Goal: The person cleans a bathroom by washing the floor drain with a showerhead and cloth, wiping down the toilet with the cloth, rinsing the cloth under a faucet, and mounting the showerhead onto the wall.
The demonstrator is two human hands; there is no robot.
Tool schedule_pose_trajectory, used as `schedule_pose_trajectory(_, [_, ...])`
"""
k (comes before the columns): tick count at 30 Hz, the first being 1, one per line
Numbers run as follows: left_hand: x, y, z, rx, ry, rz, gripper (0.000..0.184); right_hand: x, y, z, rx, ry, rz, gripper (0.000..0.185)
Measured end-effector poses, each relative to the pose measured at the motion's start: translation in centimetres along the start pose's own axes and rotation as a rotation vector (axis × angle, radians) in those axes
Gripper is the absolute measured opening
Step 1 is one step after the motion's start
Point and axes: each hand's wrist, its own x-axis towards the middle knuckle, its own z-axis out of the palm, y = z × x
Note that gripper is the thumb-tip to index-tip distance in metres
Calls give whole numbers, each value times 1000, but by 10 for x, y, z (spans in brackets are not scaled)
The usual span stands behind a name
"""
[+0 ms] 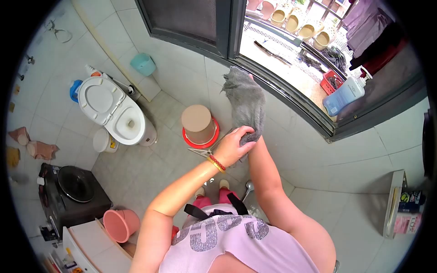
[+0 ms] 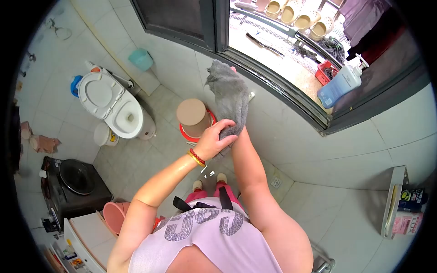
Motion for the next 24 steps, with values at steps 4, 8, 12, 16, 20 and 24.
schedule_pose_trajectory(4, [-10,-2,-5,17,10,-2,34,-31,-14,8,-230,313,40,31])
schedule_pose_trajectory(8, [-12,-23,-12,-59,125,-126,33,-60,-46,-60,-851,598,61,19])
schedule_pose_trajectory(12, [-22,-38,-10,-95,146,-96,35,-78,-42,-48,-888,629,65,19])
schedule_pose_trajectory(16, [-24,-26,-13,-89,24,-178,38,-88,-68,-36,-723,468,-119,25])
schedule_pose_trajectory(20, [-10,-13,17,-149,-54,-39,36,-130,-73,-43,-537,472,-221,41])
schedule_pose_trajectory(24, [-11,-17,26,-236,-186,-76,36,-122,-49,-18,-209,516,-136,43])
